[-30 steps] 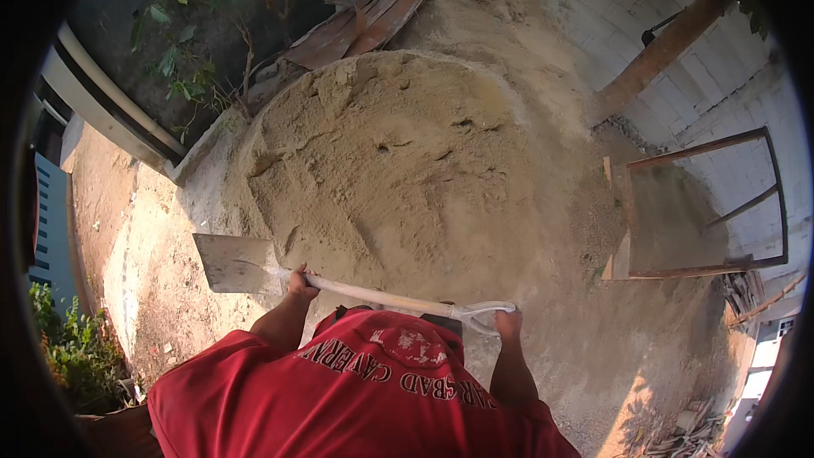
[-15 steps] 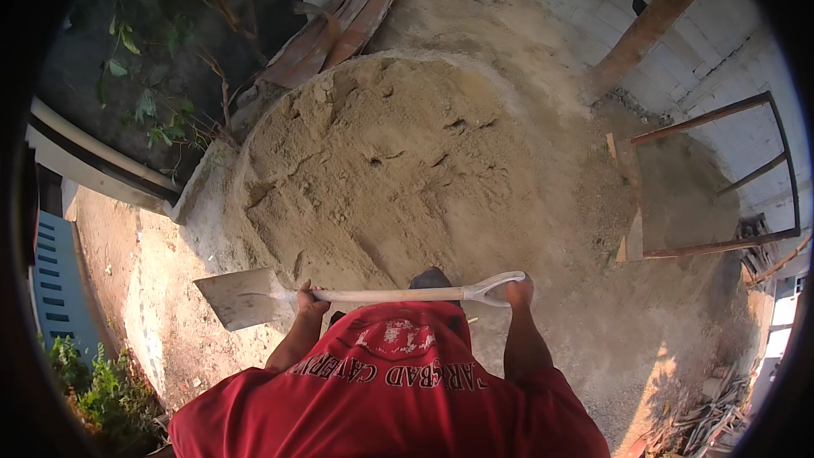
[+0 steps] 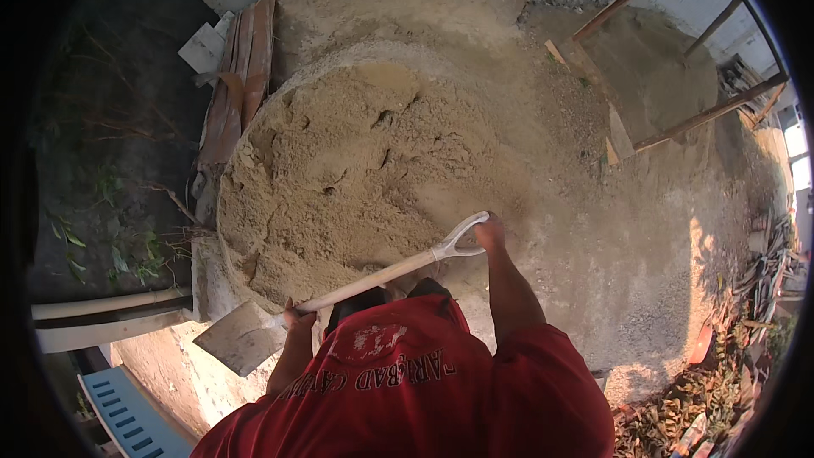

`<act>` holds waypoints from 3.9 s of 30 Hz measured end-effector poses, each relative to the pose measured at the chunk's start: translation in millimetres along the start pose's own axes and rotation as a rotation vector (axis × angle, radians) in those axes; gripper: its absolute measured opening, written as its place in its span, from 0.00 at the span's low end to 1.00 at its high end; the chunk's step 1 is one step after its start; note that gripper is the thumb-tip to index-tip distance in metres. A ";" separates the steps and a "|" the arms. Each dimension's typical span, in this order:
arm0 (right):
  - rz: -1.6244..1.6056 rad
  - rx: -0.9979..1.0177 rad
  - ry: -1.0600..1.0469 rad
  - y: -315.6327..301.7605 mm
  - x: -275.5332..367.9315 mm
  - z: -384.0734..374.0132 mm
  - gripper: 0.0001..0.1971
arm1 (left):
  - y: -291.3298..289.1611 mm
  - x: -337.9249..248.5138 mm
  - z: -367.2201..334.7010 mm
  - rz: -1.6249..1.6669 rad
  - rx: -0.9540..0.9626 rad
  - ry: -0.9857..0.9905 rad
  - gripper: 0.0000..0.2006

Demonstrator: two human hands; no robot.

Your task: The person uses a shovel to throw sand onto a vertical mesh screen and then uses their hands and a wooden board to smooth the pile of gravel and sand remaining at the base of the screen.

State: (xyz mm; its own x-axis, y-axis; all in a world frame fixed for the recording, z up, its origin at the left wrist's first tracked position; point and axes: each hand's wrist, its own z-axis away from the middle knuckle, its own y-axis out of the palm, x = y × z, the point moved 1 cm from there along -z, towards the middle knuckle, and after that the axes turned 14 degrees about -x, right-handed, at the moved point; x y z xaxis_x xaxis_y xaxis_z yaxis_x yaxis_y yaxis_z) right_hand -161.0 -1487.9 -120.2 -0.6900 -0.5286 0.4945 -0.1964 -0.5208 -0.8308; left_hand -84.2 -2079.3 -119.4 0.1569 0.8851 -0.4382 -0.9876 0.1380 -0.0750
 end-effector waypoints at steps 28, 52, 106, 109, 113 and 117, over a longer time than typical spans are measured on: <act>-0.434 -0.452 0.261 -110.8 -49.1 207.1 0.05 | 165.9 33.1 -12.7 -0.346 0.277 -0.262 0.11; -0.317 0.261 -0.087 -5.8 -6.4 54.0 0.05 | -136.9 11.2 -69.8 0.322 0.089 -0.128 0.09; 0.057 0.293 -0.130 472.2 187.3 825.1 0.18 | -512.2 -770.6 -430.4 0.202 0.211 0.151 0.14; 0.040 -0.062 -0.448 504.8 140.7 864.7 0.14 | -442.3 -807.7 -464.8 0.044 0.268 0.111 0.14; -0.112 -0.104 -0.224 497.3 92.1 930.1 0.08 | -322.5 -809.3 -524.7 -0.331 0.312 0.188 0.13; -0.551 -0.126 0.460 468.7 64.0 1048.8 0.06 | -217.6 -736.3 -518.2 -0.749 0.524 0.183 0.17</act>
State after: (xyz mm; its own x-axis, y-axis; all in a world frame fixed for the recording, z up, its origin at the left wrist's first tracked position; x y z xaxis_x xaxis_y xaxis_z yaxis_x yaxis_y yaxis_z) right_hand 433.4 -2468.9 -209.9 -0.6855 0.1376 0.7149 -0.6590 -0.5345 -0.5291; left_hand 18.2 -2991.4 -244.7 0.7088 0.4060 -0.5769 -0.4978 0.8673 -0.0013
